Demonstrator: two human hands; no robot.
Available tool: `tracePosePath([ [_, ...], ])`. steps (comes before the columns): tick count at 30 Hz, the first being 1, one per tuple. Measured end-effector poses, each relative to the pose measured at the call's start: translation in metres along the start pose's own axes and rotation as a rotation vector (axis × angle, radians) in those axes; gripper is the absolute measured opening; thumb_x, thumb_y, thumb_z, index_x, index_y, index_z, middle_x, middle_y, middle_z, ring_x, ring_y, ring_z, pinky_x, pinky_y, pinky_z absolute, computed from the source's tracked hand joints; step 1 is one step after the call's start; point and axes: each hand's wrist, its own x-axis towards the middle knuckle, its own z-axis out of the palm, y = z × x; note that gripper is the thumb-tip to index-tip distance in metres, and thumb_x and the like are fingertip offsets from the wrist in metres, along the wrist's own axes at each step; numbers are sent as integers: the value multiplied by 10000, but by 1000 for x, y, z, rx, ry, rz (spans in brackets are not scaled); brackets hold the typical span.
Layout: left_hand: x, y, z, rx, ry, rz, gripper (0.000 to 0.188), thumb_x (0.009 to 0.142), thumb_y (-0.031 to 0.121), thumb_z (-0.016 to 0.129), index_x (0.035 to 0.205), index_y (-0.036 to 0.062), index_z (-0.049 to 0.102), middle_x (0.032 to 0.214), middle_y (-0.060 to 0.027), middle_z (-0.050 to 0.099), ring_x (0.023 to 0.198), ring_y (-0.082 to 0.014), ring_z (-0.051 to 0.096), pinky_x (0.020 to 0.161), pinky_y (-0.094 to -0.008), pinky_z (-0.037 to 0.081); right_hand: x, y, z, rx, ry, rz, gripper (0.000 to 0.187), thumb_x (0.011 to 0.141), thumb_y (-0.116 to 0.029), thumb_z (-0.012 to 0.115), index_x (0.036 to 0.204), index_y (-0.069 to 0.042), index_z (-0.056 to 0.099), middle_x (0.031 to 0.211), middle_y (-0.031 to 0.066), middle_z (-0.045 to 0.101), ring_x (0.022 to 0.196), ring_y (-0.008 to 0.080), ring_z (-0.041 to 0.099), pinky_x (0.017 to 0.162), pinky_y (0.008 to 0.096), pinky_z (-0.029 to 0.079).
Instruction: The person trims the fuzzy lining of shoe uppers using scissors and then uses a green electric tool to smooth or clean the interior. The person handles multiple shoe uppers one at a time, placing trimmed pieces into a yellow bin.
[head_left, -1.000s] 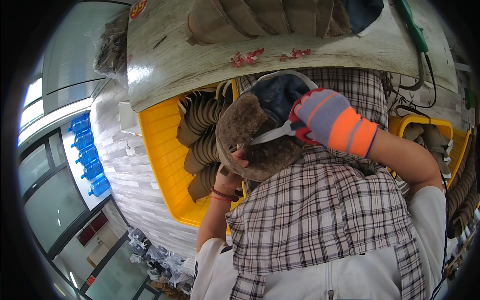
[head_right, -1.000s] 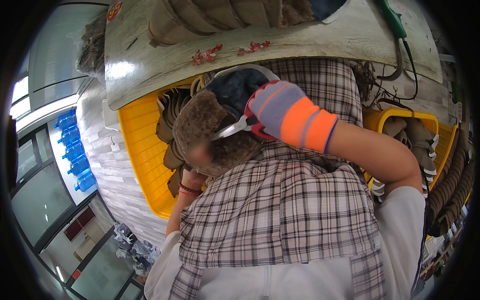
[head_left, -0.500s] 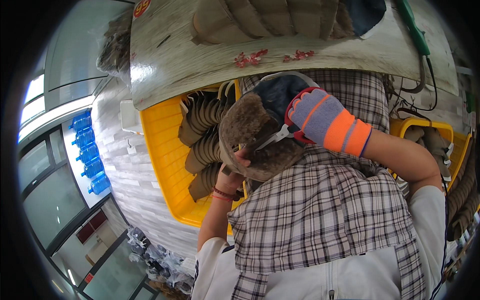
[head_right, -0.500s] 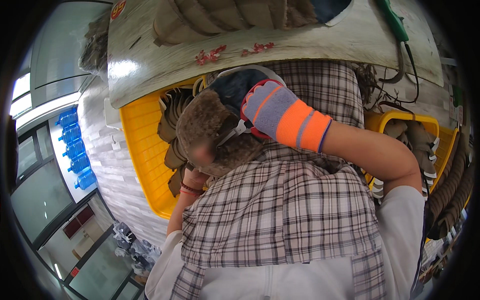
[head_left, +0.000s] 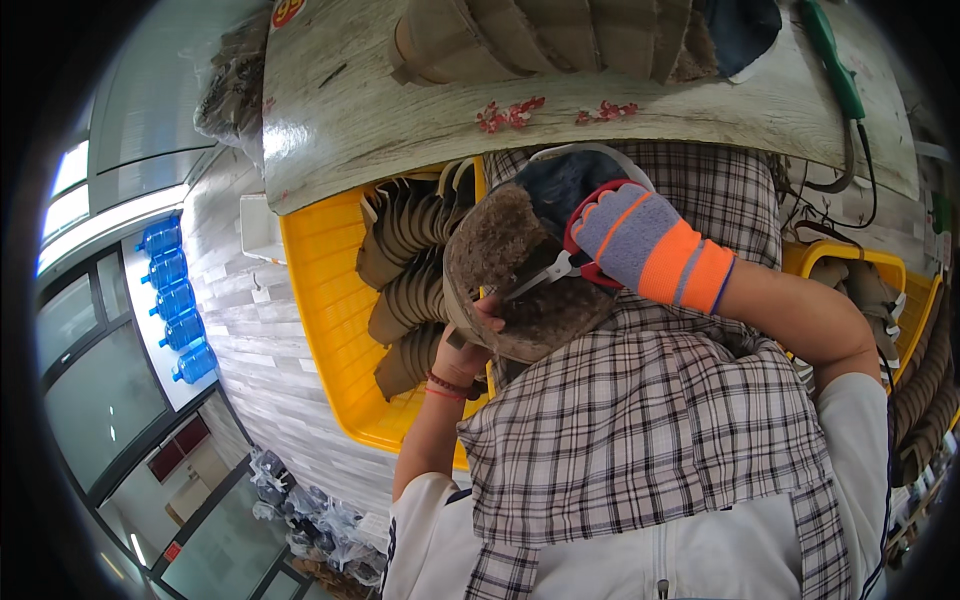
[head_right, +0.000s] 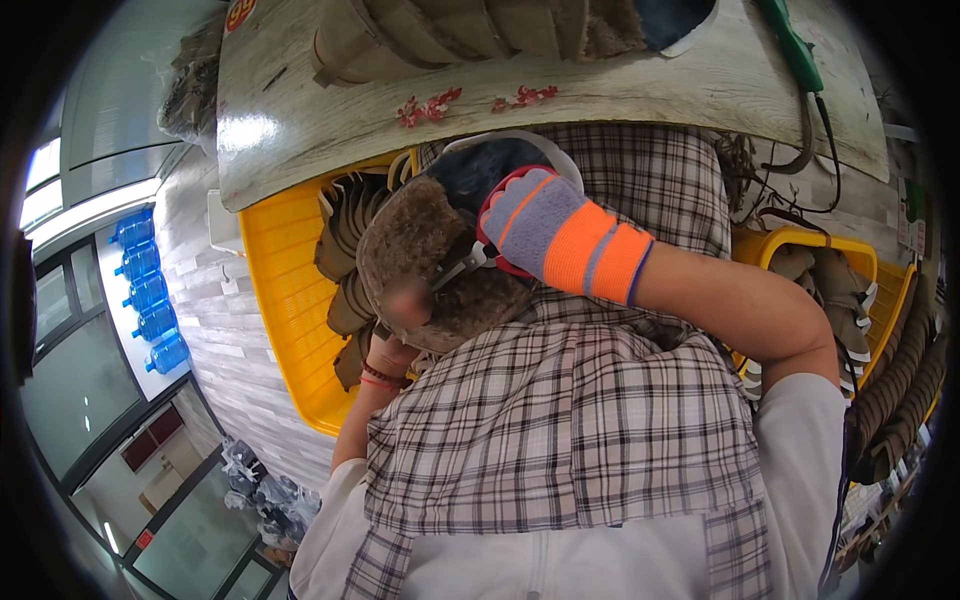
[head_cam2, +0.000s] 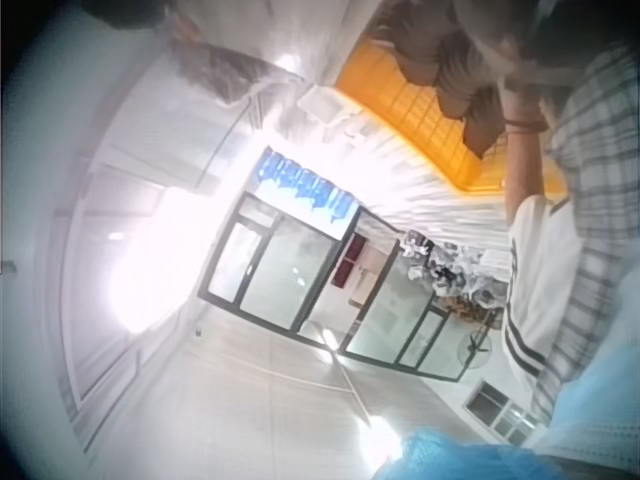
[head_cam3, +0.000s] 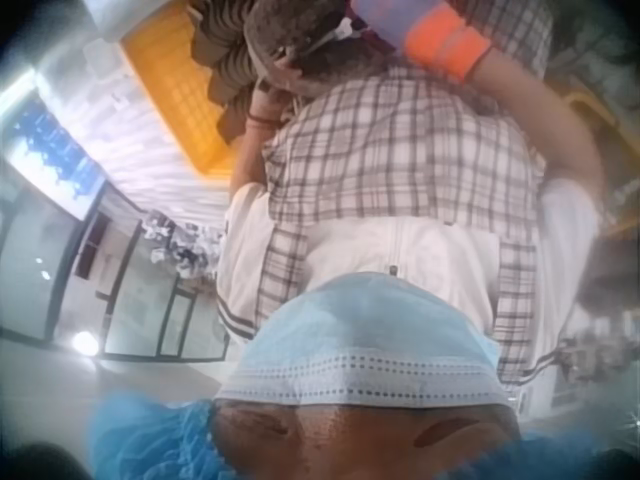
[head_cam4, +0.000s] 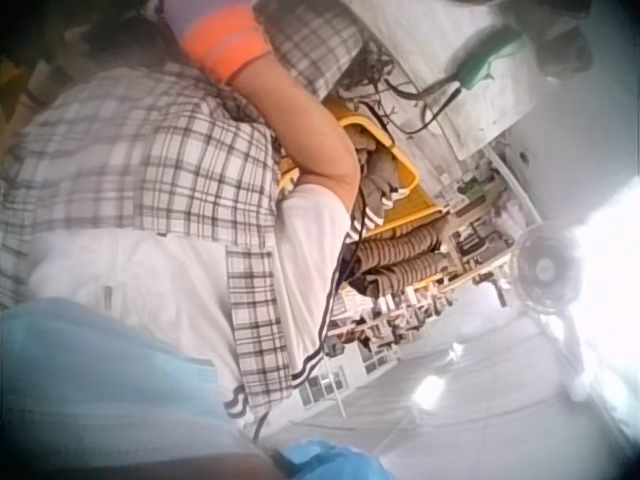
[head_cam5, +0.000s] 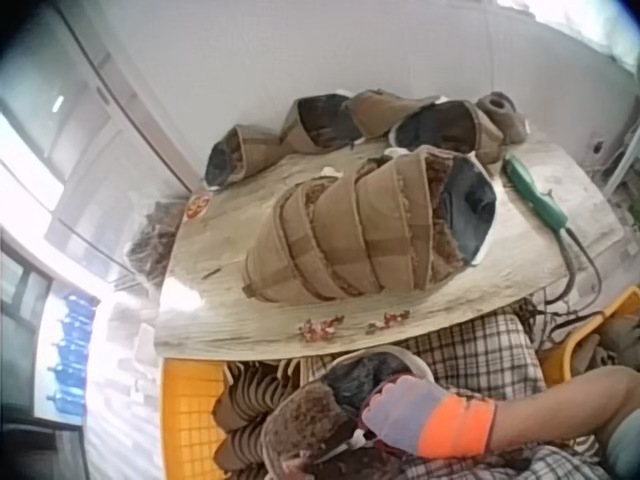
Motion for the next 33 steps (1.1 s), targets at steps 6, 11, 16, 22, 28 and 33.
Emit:
tracePosePath([
  [6, -5, -3, -5, -37, 19, -8, 311, 836, 131, 631, 1114, -6, 601, 881, -96, 672, 783, -194, 638, 711, -276, 510, -29, 19, -11, 181, 329, 68, 295, 689, -326, 735, 864, -103, 653, 755, 69, 637, 737, 256, 621, 664, 348, 496],
  [11, -30, 20, 21, 247, -71, 141, 381, 827, 79, 631, 1196, 16, 560, 988, -63, 635, 879, -174, 603, 776, -274, 480, -50, -16, -20, 989, 367, 333, 275, 739, -226, 735, 902, -36, 622, 700, 110, 641, 599, 227, 640, 575, 306, 505],
  [16, -16, 70, 73, 631, -323, 221, 468, 782, 92, 659, 1226, 16, 532, 1106, -92, 611, 1022, -224, 576, 897, -317, 441, -55, -68, -50, 1169, 644, 17, 272, 778, -53, 654, 1033, -20, 566, 782, 84, 613, 692, 128, 584, 638, 278, 501],
  [22, 2, 84, 185, 1402, -632, 731, 516, 802, 79, 629, 1286, 1, 468, 1316, -150, 484, 1227, -285, 450, 1023, -343, 344, -73, -56, -79, 1229, 945, 187, 421, 721, -145, 763, 1046, -9, 532, 700, 65, 563, 596, 92, 498, 564, 260, 449],
  [28, 51, 142, 306, 1511, -280, 1475, 242, 874, 168, 584, 1071, 36, 629, 1014, -130, 600, 916, -282, 568, 824, -359, 437, -108, 37, -77, 860, 1363, 424, 348, 781, -51, 670, 1083, 35, 520, 791, 28, 581, 667, 80, 501, 632, 245, 450],
  [33, 145, 218, 321, 1803, -222, 1338, 423, 854, 398, 586, 1134, 84, 631, 1175, -140, 565, 1084, -322, 527, 926, -403, 400, -41, 133, -56, 988, 1431, 392, 361, 774, -43, 688, 1092, 19, 528, 830, 18, 584, 639, 72, 482, 580, 237, 426],
])
